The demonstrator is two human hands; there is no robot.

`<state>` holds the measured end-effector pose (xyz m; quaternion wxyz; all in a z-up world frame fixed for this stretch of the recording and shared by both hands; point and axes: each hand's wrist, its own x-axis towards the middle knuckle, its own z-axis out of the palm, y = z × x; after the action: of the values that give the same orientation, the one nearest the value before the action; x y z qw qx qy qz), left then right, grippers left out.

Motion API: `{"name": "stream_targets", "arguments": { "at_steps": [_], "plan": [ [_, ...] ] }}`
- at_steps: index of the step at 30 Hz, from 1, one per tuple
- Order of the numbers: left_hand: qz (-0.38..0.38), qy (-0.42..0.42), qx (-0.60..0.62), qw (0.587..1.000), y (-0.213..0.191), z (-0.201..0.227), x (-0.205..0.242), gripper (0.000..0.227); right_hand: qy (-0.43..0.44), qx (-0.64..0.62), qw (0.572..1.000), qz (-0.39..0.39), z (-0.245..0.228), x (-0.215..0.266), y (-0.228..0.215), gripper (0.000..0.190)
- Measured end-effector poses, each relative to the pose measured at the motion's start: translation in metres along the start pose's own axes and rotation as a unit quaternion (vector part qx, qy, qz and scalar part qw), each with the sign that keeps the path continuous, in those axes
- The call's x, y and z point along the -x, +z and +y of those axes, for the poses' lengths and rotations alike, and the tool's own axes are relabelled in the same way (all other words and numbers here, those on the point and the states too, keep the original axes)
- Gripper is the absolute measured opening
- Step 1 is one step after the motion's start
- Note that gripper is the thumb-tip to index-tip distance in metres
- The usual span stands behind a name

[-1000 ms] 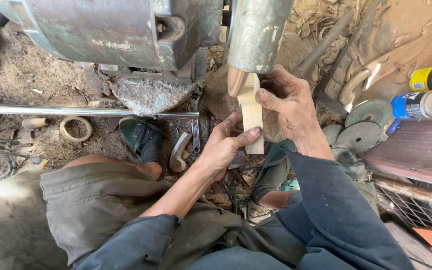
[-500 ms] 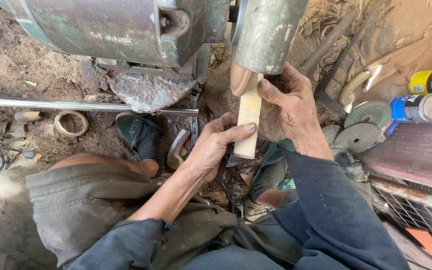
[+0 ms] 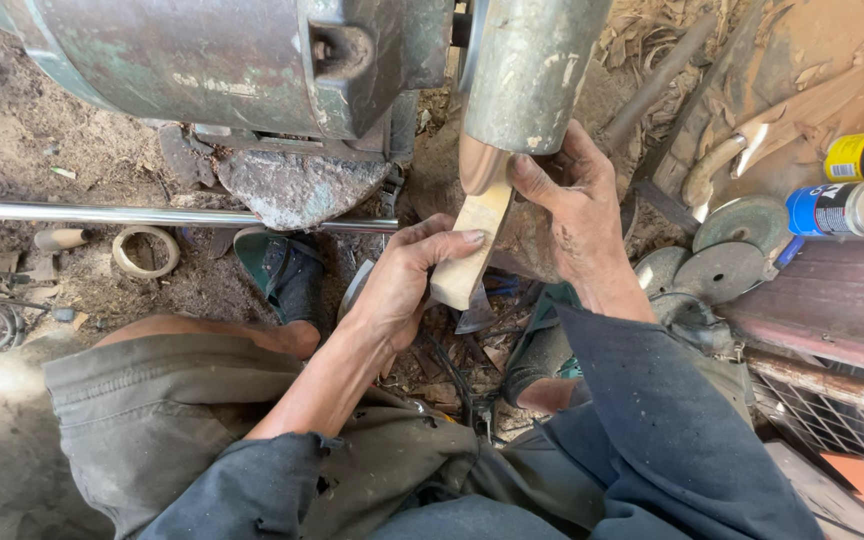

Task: The person holds a curved wooden piece against a rotating grinding wheel, repeatedly rotating and repositioning the piece to smooth its edges and surfaces. The person continues this process throughout the clip, occasionally pausing to inspect the wood before resuming grinding.

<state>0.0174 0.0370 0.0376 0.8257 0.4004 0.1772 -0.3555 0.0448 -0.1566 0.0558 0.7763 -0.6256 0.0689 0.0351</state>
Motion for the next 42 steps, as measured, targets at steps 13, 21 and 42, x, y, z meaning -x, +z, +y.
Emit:
{"name": "stream_targets", "arguments": {
  "at_steps": [13, 21, 42],
  "plan": [
    [-0.068, 0.018, -0.082, 0.994, -0.001, -0.018, -0.008, 0.065, -0.038, 0.065, 0.996, -0.055, -0.014, 0.003, -0.006, 0.057],
    [-0.083, 0.060, -0.067, 0.993, 0.002, -0.034, -0.019, 0.060, -0.064, 0.115, 0.986, -0.105, -0.021, 0.005, -0.015, 0.040],
    [0.028, 0.286, -0.216, 0.933, 0.007, -0.060, -0.033, 0.074, -0.035, 0.057, 0.986, -0.150, -0.027, 0.036, -0.027, 0.055]
  ]
}}
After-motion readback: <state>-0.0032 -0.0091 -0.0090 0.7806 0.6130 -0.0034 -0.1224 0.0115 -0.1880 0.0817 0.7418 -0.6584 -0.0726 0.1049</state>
